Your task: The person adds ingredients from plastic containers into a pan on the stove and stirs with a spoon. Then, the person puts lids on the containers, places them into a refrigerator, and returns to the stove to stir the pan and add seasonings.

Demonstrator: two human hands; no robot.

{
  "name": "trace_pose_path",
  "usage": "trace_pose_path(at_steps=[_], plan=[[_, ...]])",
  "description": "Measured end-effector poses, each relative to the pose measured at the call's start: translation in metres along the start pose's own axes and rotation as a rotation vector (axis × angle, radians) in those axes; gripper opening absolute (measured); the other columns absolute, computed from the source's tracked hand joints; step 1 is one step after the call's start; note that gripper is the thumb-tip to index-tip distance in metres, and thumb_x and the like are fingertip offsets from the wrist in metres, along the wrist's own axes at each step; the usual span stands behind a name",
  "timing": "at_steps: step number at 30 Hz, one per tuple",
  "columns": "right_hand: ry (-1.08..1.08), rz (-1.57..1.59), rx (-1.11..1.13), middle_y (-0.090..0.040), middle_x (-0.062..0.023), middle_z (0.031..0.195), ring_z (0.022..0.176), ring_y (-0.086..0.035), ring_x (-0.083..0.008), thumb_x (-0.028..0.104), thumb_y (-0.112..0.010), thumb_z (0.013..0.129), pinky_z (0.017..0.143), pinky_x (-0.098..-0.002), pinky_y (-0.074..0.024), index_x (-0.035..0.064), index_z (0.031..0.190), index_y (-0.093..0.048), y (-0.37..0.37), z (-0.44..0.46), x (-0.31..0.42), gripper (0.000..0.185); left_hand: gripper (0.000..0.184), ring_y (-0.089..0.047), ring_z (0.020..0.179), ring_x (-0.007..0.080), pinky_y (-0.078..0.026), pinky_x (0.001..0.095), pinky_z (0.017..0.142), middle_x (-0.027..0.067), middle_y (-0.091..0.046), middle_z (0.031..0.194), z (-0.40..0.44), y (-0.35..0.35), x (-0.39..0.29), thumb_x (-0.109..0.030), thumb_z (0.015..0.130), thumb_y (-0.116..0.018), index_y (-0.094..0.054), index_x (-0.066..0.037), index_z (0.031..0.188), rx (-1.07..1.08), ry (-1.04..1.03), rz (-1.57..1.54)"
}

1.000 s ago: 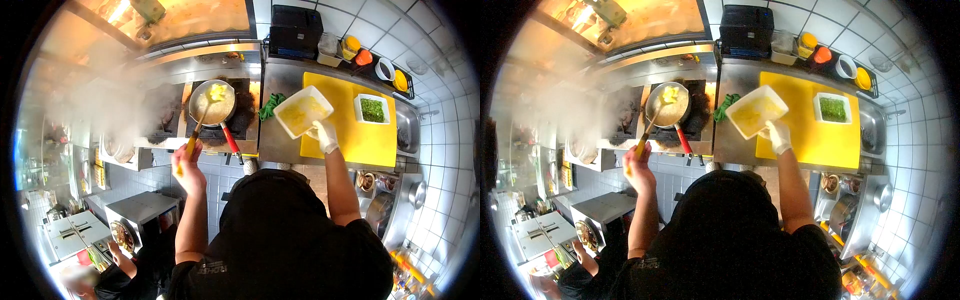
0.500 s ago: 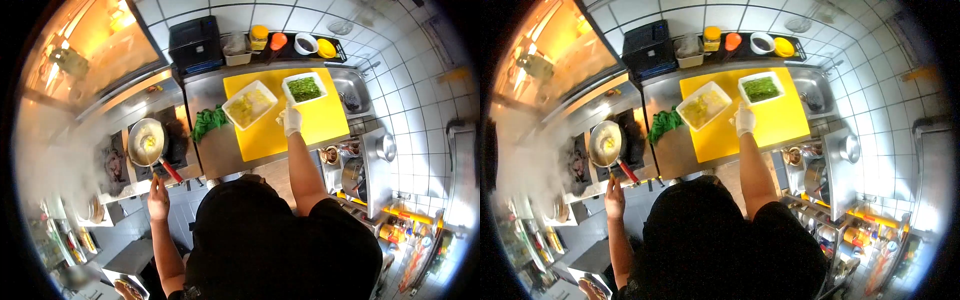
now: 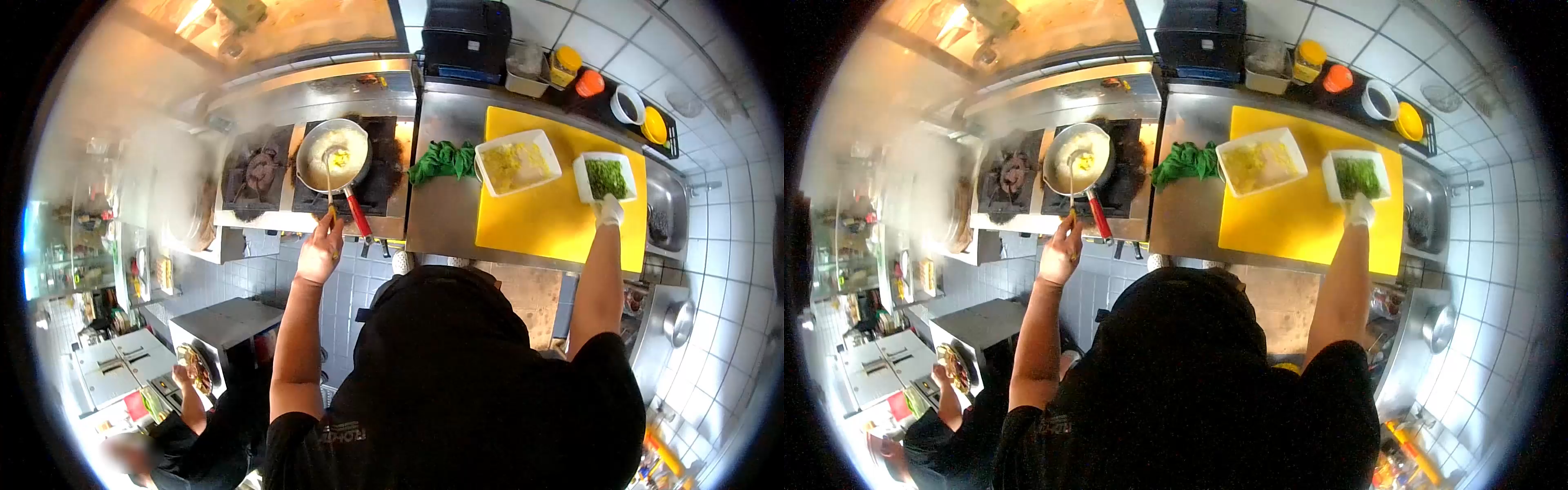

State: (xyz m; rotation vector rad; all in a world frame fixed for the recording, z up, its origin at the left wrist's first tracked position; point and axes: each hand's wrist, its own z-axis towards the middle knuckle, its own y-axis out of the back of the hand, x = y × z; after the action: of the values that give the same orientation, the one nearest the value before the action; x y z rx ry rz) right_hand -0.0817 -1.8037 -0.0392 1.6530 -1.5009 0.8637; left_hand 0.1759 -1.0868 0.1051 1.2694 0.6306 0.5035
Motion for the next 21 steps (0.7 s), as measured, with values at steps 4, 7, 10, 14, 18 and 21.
trace_pose_path(at_steps=[4,7,10,14,18,21], plan=[[0.086,-0.228,-0.13,-0.071,-0.0198,0.097,0.087,-0.07,-0.0327,0.022,-0.077,0.085,0.076,-0.0408,-0.0589,0.0013,0.098,-0.065,0.043,-0.001,-0.001,0.027,0.034,-0.072,0.101,0.0375,-0.062,0.0436,0.081,0.0237,-0.06,0.133,-0.003,0.0,-0.008,-0.009,0.09,-0.068,-0.068,-0.003,0.124,-0.038,0.009,-0.023],[0.274,-0.098,-0.065,-0.073,-0.018,0.092,0.085,-0.071,-0.0313,0.02,-0.081,0.078,0.076,-0.0389,-0.0583,0.002,0.09,-0.069,0.063,-0.044,0.003,0.025,0.037,-0.071,0.101,0.0384,-0.062,0.0427,0.083,0.024,-0.06,0.133,-0.006,-0.01,0.003,-0.008,0.089,-0.069,-0.068,-0.005,0.126,-0.002,-0.056,0.02],[0.926,-0.954,-0.145,-0.072,-0.0151,0.088,0.084,-0.071,-0.0284,0.016,-0.081,0.073,0.075,-0.0388,-0.0586,0.003,0.085,-0.072,0.068,-0.104,0.015,0.02,0.039,-0.071,0.102,0.0374,-0.061,0.043,0.084,0.0242,-0.059,0.134,-0.008,0.002,0.003,-0.007,0.089,-0.068,-0.067,-0.006,0.129,-0.082,-0.009,0.018],[1.296,-1.503,-0.042,-0.07,-0.0188,0.095,0.084,-0.07,-0.0295,-0.001,-0.072,0.076,0.073,-0.037,-0.0601,-0.004,0.103,-0.07,0.024,-0.207,0.037,0.026,0.038,-0.074,0.098,0.035,-0.062,0.0372,0.078,0.0247,-0.061,0.133,-0.015,0.04,-0.008,0.001,0.088,-0.067,-0.068,-0.001,0.126,-0.168,0.211,-0.265],[0.333,-0.184,0.356,-0.056,-0.0135,0.118,0.088,-0.059,-0.0205,0.012,-0.053,0.1,0.083,-0.0349,-0.053,-0.0023,0.139,-0.052,-0.042,-0.308,0.03,0.041,0.028,-0.075,0.099,0.0345,-0.063,0.0375,0.077,0.0262,-0.068,0.119,0.011,0.089,-0.06,0.009,0.09,-0.061,-0.072,0.001,0.115,-0.536,-0.225,-0.264],[0.289,0.078,0.657,-0.057,-0.007,0.117,0.094,-0.055,-0.0147,0.002,-0.057,0.09,0.085,-0.0285,-0.0482,-0.0011,0.145,-0.05,-0.087,-0.326,0.005,0.056,0.021,-0.075,0.096,0.0332,-0.063,0.037,0.077,0.0271,-0.069,0.117,0.012,0.113,-0.087,0.007,0.086,-0.064,-0.075,0.002,0.103,-0.444,-0.354,-0.388]])
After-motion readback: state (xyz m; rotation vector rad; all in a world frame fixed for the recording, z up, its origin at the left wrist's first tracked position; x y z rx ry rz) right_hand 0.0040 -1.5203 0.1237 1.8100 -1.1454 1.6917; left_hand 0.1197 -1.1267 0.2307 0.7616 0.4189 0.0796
